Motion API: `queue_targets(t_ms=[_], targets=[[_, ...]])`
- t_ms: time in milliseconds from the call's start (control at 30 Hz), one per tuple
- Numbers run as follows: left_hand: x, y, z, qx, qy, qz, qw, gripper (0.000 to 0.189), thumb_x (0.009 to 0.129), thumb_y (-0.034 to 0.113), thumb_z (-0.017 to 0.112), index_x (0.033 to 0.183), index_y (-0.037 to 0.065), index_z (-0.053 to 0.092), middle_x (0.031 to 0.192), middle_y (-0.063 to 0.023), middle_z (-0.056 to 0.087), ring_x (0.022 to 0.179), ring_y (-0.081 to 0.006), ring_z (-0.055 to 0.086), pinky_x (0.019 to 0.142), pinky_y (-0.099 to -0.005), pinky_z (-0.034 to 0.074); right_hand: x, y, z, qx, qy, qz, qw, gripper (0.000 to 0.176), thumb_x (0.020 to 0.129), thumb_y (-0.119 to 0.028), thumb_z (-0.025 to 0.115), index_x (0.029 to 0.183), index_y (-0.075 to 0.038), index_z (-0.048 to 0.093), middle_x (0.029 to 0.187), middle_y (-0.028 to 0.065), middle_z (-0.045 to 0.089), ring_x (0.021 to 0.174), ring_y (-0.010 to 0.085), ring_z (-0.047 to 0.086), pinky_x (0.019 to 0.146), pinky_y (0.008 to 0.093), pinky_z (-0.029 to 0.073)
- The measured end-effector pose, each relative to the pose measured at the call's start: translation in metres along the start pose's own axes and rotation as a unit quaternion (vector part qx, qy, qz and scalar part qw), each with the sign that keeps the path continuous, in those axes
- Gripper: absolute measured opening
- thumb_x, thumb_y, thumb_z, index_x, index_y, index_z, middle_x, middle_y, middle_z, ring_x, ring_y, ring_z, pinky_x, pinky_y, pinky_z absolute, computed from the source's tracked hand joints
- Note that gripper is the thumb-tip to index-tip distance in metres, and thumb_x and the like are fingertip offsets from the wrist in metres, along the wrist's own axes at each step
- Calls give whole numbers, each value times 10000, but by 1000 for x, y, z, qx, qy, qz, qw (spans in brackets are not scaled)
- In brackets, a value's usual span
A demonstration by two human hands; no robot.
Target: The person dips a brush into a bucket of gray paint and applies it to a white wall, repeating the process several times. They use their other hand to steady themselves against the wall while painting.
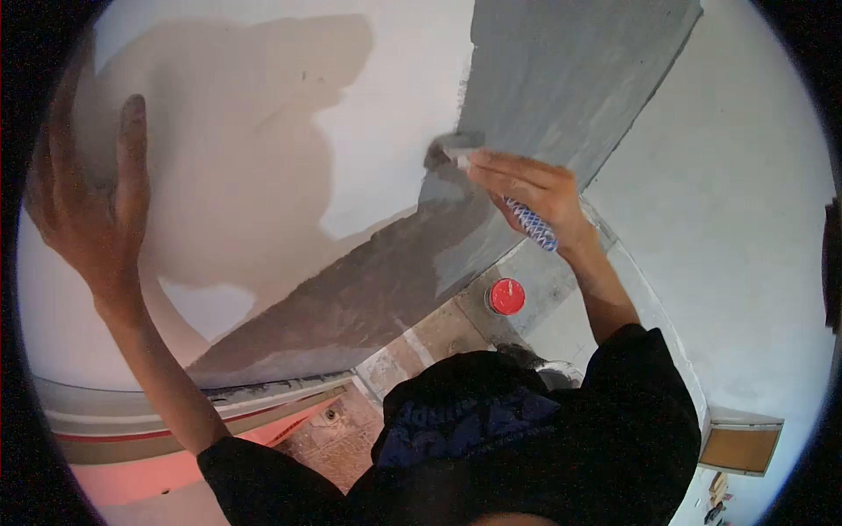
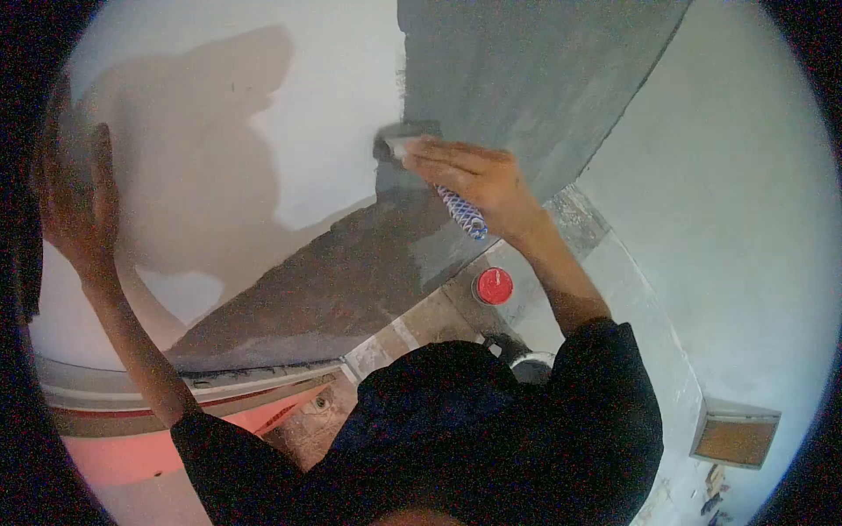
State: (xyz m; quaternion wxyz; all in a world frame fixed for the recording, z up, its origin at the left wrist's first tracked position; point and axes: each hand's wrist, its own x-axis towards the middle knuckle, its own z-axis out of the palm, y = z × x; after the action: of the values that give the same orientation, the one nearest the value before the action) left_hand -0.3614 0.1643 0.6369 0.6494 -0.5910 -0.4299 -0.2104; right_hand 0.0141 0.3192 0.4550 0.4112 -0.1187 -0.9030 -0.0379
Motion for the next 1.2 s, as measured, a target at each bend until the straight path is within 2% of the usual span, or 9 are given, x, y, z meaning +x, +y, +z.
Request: queue_targets(t_ms=[300, 400, 500, 600, 700, 800, 1000, 1100, 1200], targets=[[-4, -5, -4, 75, -50, -4, 996, 479, 870, 296, 702, 1323, 178, 600, 1314, -46, 623, 1182, -217, 592, 1017, -391, 436, -39, -13, 16, 36, -136, 28, 990, 291, 854, -129, 628, 1139, -140, 687, 1196, 76, 679, 1088, 243, 666, 842, 347, 590], [-2, -9, 0, 43, -33, 8, 998, 507, 853, 325, 713, 1332, 210, 593, 1310, -33, 627, 1176, -200, 597, 1019, -393, 431, -18, 7, 9, 2, -83, -13, 996, 299, 840, -103, 658, 1134, -145, 691, 1193, 74, 682, 1055, 244, 680, 826, 339, 589], [-5, -12, 2, 33, -37, 8, 999, 511, 854, 322, 712, 1338, 219, 589, 1317, -29, 622, 1185, -201, 589, 1021, -392, 430, -1, 5, -20, 62, 20, 55, 996, 272, 824, -42, 696, 1088, -104, 711, 1166, 94, 693, 999, 215, 698, 803, 316, 582], [-4, -10, 0, 45, -41, 6, 998, 508, 854, 323, 712, 1335, 213, 591, 1312, -28, 625, 1181, -205, 593, 1019, -392, 432, 3, -18, -45, 93, 114, 211, 966, 212, 819, -9, 726, 1025, -58, 729, 1104, 96, 713, 937, 176, 704, 762, 288, 576], [-4, -7, -1, 62, -43, 2, 997, 505, 851, 320, 717, 1327, 198, 597, 1306, -31, 630, 1174, -209, 599, 1018, -391, 434, -39, -34, -25, 203, 89, 382, 897, 126, 847, -40, 732, 971, -15, 736, 1026, 97, 725, 878, 132, 693, 727, 257, 569], [-3, -1, -2, 76, -48, -17, 996, 500, 848, 309, 722, 1319, 192, 603, 1312, -36, 626, 1181, -211, 596, 1023, -393, 431, -48, -41, 0, 257, 103, 444, 852, 123, 872, -63, 711, 978, -2, 731, 952, 80, 725, 823, 101, 672, 705, 235, 553], [0, -1, 3, 17, -7, -13, 1000, 504, 845, 299, 726, 1322, 193, 599, 1343, -51, 604, 1223, -225, 570, 1049, -400, 411, -16, -24, 1, 235, 101, 430, 866, 110, 885, -59, 686, 968, -7, 735, 875, 63, 716, 779, 68, 635, 665, 217, 520], [1, 1, 2, 2, 3, -14, 1000, 513, 839, 308, 730, 1324, 210, 596, 1359, -54, 592, 1240, -233, 557, 1064, -414, 398, 9, -9, -7, 254, 201, 348, 880, 114, 880, -58, 692, 966, 4, 735, 854, 62, 720, 755, 72, 638, 652, 226, 521], [0, 3, 4, -10, 13, -24, 1000, 530, 828, 322, 734, 1330, 228, 591, 1380, -52, 575, 1267, -234, 535, 1082, -432, 380, 20, -19, -26, 175, 227, 322, 903, 105, 884, -53, 680, 942, 20, 729, 821, 65, 723, 731, 86, 648, 650, 242, 529]])
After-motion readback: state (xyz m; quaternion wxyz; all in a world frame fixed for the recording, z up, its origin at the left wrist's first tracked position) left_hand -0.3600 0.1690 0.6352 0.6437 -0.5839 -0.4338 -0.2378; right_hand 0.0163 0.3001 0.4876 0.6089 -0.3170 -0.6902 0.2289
